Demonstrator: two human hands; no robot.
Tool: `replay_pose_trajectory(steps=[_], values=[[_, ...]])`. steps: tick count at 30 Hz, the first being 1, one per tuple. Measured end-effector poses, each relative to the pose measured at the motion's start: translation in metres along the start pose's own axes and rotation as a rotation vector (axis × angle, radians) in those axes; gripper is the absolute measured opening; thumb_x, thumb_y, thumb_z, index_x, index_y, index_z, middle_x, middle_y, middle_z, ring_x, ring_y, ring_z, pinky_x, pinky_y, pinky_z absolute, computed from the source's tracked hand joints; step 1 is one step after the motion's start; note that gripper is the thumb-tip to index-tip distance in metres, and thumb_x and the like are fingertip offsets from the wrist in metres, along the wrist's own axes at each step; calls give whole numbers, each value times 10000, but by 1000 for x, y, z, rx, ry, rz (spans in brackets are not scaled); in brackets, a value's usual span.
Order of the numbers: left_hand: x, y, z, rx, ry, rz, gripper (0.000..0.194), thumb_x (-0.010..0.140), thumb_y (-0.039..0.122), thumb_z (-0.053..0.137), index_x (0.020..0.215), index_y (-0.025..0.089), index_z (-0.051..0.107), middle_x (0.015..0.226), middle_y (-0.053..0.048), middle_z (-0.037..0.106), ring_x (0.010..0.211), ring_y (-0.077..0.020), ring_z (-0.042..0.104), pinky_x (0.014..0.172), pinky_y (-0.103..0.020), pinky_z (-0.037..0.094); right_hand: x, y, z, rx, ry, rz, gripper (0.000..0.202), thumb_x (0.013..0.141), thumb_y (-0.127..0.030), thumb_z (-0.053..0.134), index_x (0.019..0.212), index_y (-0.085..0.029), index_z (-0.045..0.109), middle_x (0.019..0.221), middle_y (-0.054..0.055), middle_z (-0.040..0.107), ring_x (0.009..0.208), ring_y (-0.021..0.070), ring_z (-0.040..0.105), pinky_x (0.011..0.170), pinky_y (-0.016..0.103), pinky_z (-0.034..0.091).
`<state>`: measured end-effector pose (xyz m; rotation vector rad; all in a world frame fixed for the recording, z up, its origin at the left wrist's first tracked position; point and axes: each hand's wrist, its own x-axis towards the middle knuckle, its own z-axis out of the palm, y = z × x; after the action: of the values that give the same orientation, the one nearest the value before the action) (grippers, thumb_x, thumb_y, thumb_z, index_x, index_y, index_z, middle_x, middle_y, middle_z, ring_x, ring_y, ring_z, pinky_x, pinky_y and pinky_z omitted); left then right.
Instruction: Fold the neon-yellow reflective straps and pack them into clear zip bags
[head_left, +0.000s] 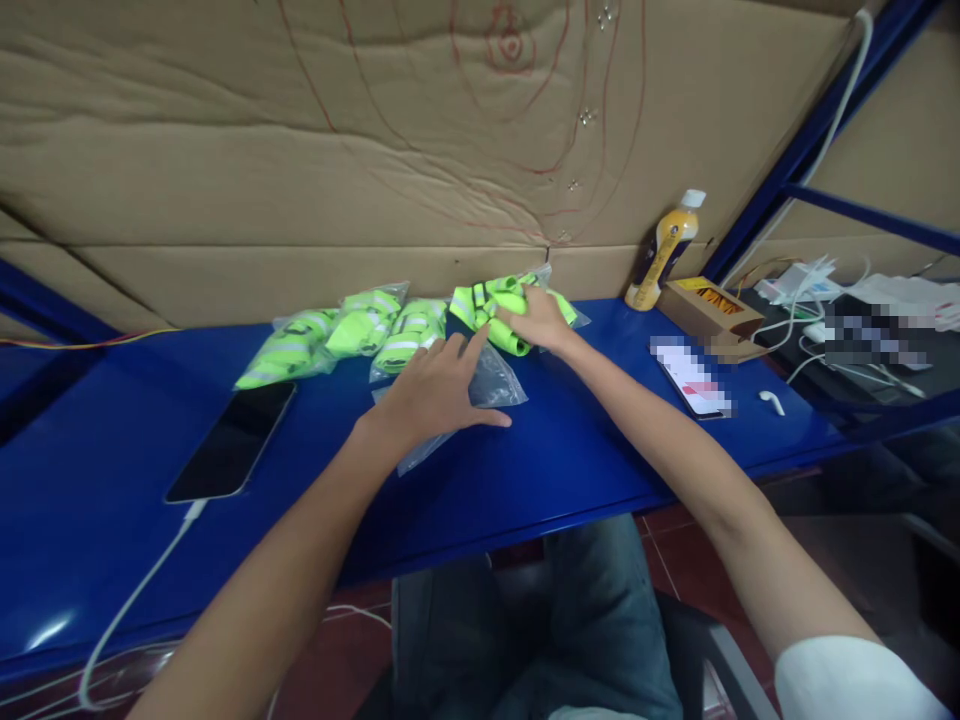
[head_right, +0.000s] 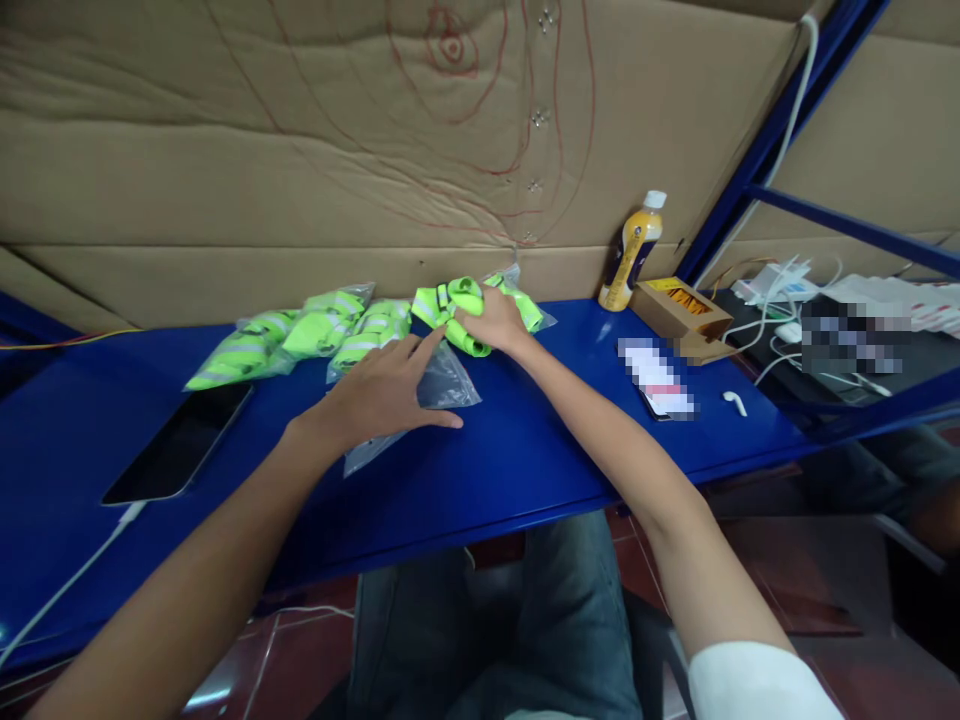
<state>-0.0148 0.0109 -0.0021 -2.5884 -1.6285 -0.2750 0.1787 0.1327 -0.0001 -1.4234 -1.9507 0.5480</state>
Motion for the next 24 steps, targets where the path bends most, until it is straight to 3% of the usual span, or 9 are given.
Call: replay_pose_trajectory(steps=[2, 5, 8, 12, 14, 15, 19, 22, 24], values=[[3, -3, 1, -74, 80, 25, 1202, 836, 860, 699, 1701, 111, 331, 1554, -283, 550, 1439, -514, 532, 1182, -630, 438, 1, 6, -11, 295, 112, 138, 294, 932, -358, 715, 1161, -175, 709, 1058, 115, 792, 872, 284, 774, 788, 446, 650], [16, -5, -6, -173, 196, 55, 901, 1013, 779, 478, 1622, 115, 470, 1515, -249, 584, 1448, -471, 520, 1203, -646, 423, 9, 10, -38, 666, 122, 226, 320, 935, -423, 719, 1155, -196, 670, 936, 70, 773, 671, 227, 721, 569, 378, 608], [37, -2, -24, -225, 380, 54, 711, 1060, 619, 497, 1598, 155, 494, 1504, -213, 587, 1442, -421, 522, 1226, -615, 422, 19, 9, -72, 835, -16, 142, 410, 902, -542, 733, 1123, -202, 668, 982, 71, 775, 803, 235, 746, 637, 361, 625], [67, 6, -50, -58, 588, 140, 895, 937, 529, 746, 1677, 218, 350, 1749, -155, 334, 1645, -447, 225, 1332, -670, 221, 25, -2, -100, 811, -156, 25, 416, 919, -593, 719, 1041, -196, 703, 1045, 72, 779, 1014, 270, 757, 847, 409, 647], [78, 9, -57, 16, 597, 213, 872, 906, 480, 791, 1636, 219, 392, 1760, -131, 331, 1677, -442, 137, 1347, -679, 161, 26, -8, -104, 787, -180, -19, 372, 933, -548, 742, 1011, -185, 715, 1019, 71, 771, 1008, 273, 757, 860, 418, 642], [83, 10, -60, 24, 588, 234, 821, 901, 447, 794, 1597, 202, 433, 1719, -139, 399, 1668, -433, 175, 1345, -662, 187, 27, -10, -105, 768, -174, -34, 367, 937, -540, 754, 998, -180, 716, 996, 70, 764, 990, 272, 756, 843, 414, 640], [91, 9, -71, -49, 511, 146, 544, 854, 399, 799, 1321, 180, 625, 1316, -129, 700, 1398, -406, 540, 1235, -574, 407, 27, -16, -118, 566, -34, -108, 432, 925, -601, 784, 1025, -187, 712, 960, 61, 731, 964, 268, 742, 796, 403, 628], [86, 5, -87, -104, 403, 41, 391, 824, 385, 763, 1148, 180, 690, 1153, -131, 742, 1222, -420, 635, 1147, -590, 467, 13, -30, -137, 434, 191, -286, 511, 845, -573, 876, 1206, -266, 684, 1171, 57, 740, 1048, 270, 726, 867, 427, 637], [80, 2, -99, -189, 285, 86, 356, 819, 343, 699, 1132, 175, 718, 1135, -129, 761, 1150, -405, 674, 1078, -564, 511, -4, -47, -147, 355, 130, -472, 601, 816, -481, 912, 1320, -273, 660, 1389, 81, 694, 1191, 282, 702, 1018, 441, 615]])
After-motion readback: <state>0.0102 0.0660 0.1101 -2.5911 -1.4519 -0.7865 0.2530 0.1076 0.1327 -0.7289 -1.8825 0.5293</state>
